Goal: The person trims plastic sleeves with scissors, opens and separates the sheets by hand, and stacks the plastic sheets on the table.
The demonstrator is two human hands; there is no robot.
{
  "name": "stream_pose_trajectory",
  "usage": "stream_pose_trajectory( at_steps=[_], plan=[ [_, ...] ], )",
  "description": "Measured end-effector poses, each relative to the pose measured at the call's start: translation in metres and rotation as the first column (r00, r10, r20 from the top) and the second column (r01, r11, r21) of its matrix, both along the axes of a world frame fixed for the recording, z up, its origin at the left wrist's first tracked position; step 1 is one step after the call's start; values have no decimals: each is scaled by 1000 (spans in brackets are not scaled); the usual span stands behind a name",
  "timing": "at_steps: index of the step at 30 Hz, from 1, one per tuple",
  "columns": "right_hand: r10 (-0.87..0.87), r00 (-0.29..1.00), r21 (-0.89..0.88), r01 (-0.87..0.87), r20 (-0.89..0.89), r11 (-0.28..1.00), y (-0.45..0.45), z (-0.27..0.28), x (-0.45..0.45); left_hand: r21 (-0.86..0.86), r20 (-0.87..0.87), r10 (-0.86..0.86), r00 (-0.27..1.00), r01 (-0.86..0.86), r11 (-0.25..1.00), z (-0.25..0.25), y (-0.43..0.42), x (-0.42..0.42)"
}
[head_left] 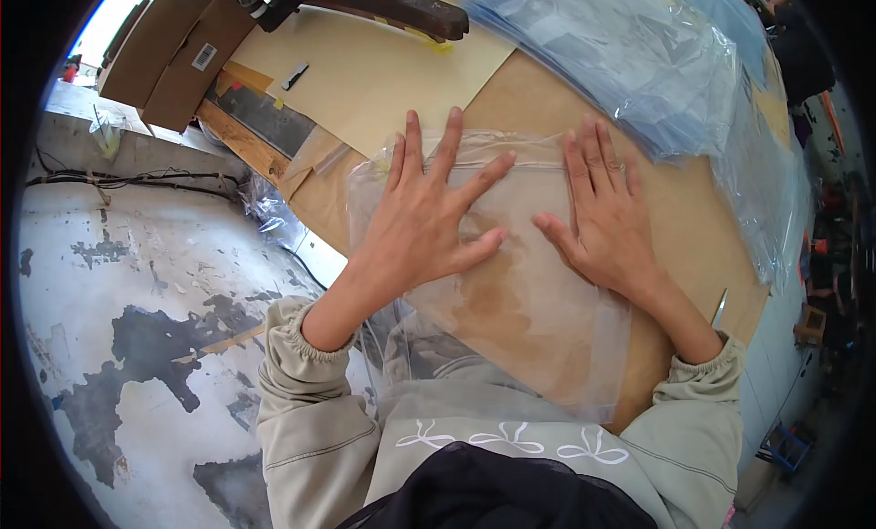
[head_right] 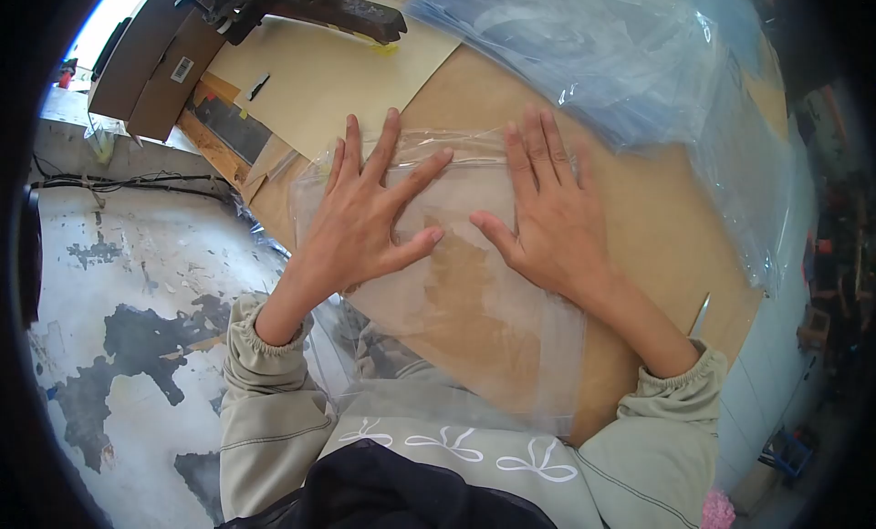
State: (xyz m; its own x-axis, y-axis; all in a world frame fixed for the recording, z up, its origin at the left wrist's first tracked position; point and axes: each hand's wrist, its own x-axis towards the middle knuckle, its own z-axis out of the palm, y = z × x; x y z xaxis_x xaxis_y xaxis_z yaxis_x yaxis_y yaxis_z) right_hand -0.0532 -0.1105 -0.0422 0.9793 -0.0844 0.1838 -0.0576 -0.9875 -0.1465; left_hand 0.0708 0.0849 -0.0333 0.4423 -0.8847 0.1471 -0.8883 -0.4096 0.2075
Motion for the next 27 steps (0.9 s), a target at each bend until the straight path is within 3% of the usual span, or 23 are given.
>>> stream_pose_trajectory(
  at_steps=[5,8,10,13,14,16,19,22,23,24,25,26,27],
  plan=[
    [-109,987,-207,83,-118,975,4,9,-5,37,13,107,994,-108,993,1,-10,-7],
    [-163,981,-282,129,-101,951,8,10,-8,101,15,153,988,-153,983,3,-18,-7],
    [-42,999,-309,31,-28,951,4,10,-6,150,82,142,986,-153,977,3,-22,-6],
    [87,996,-265,-90,-26,960,-5,5,0,42,220,-161,962,155,987,-8,-28,6],
    [120,992,-232,-126,-40,965,-7,4,1,39,202,-129,971,124,992,-8,-28,7],
    [19,998,-166,-30,-66,986,-8,7,-3,43,151,-67,986,61,997,-3,-25,5],
    [-37,996,-156,25,-80,987,-8,7,-7,-1,231,140,963,-144,990,-9,-18,3],
    [-38,998,-137,30,-56,990,-11,3,-8,-40,177,72,982,-66,997,14,1,-17],
    [-34,998,-118,28,-52,993,-11,2,-9,-150,-300,-130,945,88,985,35,9,-33],
    [-31,998,-118,25,-46,993,-12,2,-9,-316,-674,-342,655,163,935,56,14,-51],
    [-25,999,-118,20,-41,993,-12,1,-9,-594,-718,-637,282,229,771,63,15,-68],
    [-21,999,-118,16,-36,993,-11,1,-9,-710,-704,-694,-151,156,686,71,18,-89],
    [-18,999,-113,14,-33,993,-11,1,-9,-825,-533,-778,-333,1,565,80,13,-107]
  ],
)
